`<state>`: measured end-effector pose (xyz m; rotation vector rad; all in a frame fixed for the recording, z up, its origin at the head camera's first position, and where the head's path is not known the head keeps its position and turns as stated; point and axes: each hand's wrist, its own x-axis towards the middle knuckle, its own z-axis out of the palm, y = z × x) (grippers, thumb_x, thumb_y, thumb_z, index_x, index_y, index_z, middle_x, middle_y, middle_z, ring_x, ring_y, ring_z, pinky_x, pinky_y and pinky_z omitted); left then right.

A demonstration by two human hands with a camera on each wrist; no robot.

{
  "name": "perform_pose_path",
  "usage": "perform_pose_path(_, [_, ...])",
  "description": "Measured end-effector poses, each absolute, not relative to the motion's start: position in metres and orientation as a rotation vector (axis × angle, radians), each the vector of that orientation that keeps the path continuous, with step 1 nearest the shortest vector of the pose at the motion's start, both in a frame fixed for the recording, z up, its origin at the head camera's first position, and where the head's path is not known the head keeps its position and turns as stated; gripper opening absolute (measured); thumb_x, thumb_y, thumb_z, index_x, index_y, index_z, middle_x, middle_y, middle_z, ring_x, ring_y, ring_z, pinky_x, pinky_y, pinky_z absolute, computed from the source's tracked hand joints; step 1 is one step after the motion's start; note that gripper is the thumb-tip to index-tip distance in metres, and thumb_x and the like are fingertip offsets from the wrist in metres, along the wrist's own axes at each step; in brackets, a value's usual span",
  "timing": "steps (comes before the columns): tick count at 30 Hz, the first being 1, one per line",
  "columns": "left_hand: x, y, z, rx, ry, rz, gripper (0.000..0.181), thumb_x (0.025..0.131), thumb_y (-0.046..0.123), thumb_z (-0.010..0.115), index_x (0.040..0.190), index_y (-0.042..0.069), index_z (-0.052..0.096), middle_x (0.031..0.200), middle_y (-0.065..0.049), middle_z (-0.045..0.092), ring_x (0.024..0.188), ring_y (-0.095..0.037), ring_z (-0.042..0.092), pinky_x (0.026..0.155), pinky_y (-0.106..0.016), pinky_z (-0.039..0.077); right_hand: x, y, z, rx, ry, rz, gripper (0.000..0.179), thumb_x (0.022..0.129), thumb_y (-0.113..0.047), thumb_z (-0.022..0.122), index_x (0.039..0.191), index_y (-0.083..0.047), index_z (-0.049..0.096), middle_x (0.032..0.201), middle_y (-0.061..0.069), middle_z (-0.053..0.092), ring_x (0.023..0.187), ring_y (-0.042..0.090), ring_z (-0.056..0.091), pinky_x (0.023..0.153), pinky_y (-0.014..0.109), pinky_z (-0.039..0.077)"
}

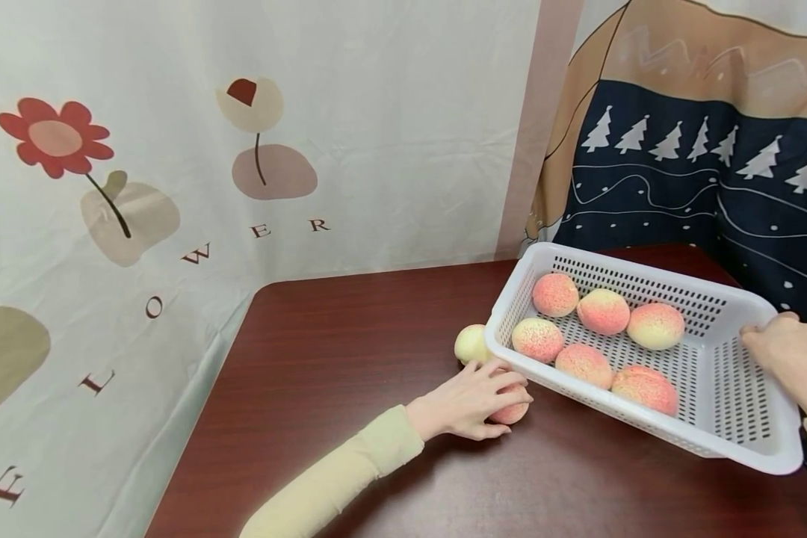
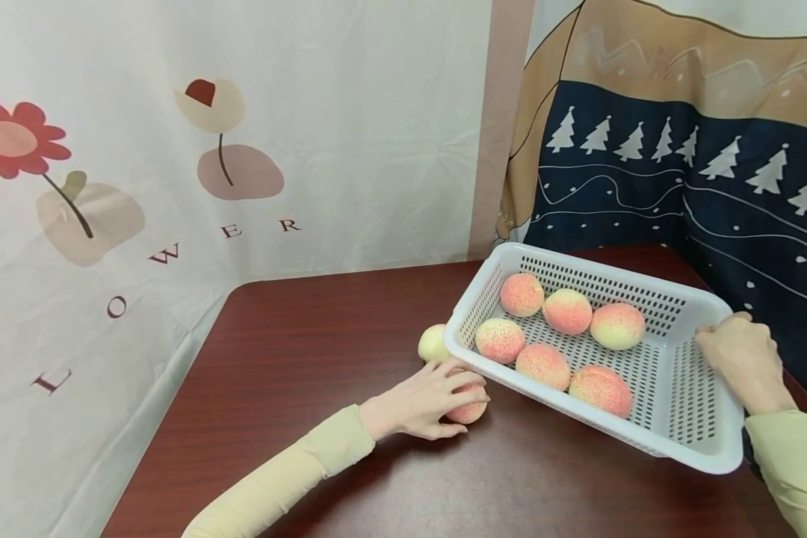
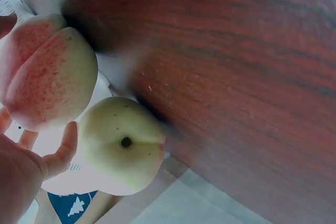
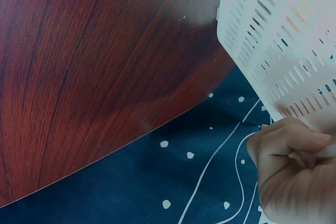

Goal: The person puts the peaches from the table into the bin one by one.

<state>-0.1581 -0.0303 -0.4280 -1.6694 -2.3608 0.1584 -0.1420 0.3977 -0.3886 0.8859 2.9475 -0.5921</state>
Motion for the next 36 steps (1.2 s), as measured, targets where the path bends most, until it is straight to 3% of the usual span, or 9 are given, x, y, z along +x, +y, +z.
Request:
perform_pose_path(6, [-0.160, -0.026, -0.433, -1.707, -2.396, 0.121, 0.055, 0.083, 0.053, 0.065, 0.130, 0.029, 0.051, 0.136, 0.006, 0.047, 0.125, -0.017, 0.041, 0.088, -0.031, 0.045, -0.142, 0.398, -0.389, 0.886, 2.947, -0.597, 0.054, 0.093, -0.017, 0.032, 0.113, 0.032, 0.026, 0.073, 0.036, 0.043, 0.048, 0.032, 0.057, 0.039, 0.035, 0.048])
perform_pose_path(16, [-0.162, -0.022, -0.433, -1.682, -2.395, 0.140, 0.052, 0.081, 0.056, 0.065, 0.126, 0.031, 0.054, 0.130, 0.007, 0.049, 0.117, -0.016, 0.044, 0.077, -0.028, 0.046, -0.141, 0.397, -0.388, 0.872, 2.947, -0.607, 0.055, 0.094, -0.017, 0.033, 0.115, 0.033, 0.024, 0.074, 0.037, 0.043, 0.048, 0.033, 0.057, 0.039, 0.035, 0.048])
perform_pose_path(36, [-0.149, -0.016, -0.417, -1.836, -2.135, 0.033, 0.042, 0.080, 0.049, 0.059, 0.119, 0.031, 0.058, 0.121, 0.011, 0.054, 0.113, -0.012, 0.046, 0.080, -0.023, 0.042, -0.142, 0.399, -0.389, 0.891, 2.955, -0.563, 0.054, 0.093, -0.019, 0.033, 0.112, 0.032, 0.027, 0.073, 0.036, 0.042, 0.049, 0.034, 0.057, 0.039, 0.034, 0.047])
